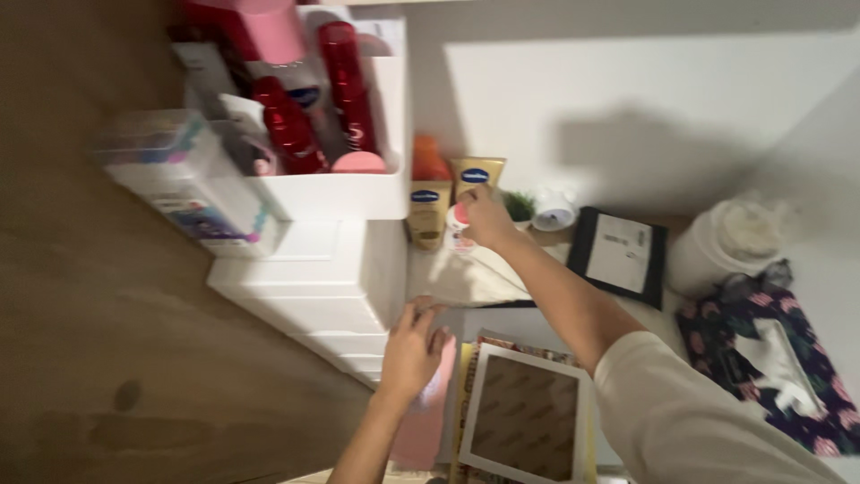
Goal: The person organizes various items on a small table, including skincare products, a picture frame, and a laptop. They move items aside, wipe the laptop with a tissue, and then place the items back in an organized manner.
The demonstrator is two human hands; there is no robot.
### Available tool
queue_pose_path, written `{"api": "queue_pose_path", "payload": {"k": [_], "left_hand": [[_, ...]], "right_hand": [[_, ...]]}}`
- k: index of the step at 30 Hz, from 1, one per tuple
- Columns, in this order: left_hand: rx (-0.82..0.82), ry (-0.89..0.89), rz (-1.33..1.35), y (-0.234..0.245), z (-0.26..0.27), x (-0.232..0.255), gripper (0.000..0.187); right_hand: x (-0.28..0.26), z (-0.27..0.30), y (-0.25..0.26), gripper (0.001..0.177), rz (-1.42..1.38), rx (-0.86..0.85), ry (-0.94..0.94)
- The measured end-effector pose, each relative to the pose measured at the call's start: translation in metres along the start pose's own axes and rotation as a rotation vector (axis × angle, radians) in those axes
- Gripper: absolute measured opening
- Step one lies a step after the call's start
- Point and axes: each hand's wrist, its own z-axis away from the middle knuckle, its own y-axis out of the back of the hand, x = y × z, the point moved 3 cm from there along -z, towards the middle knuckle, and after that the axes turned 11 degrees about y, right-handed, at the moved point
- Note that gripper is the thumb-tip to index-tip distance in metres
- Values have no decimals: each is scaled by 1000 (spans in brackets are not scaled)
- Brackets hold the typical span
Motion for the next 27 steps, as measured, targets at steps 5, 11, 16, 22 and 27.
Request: {"api": "queue_pose_path", "payload": {"k": [5,11,16,22,27], "left_hand": [[-12,-39,-12,-2,-7,5,33],[-38,-63,-98,-16,-38,23,33],[-40,-65,-176,-30,-69,32,35],[-10,-164,-151,-59,-87,32,37],[-83,-161,-131,-97,-87,31,29]], "right_hand": [[-2,6,6,78,-104,-30,-102],[-16,33,45,69,-177,34,-95],[-3,99,111,64,-68,-134,-156],[1,262,214,68,-124,-294,-507],[-30,373,264,68,-120,-95,-733]]}}
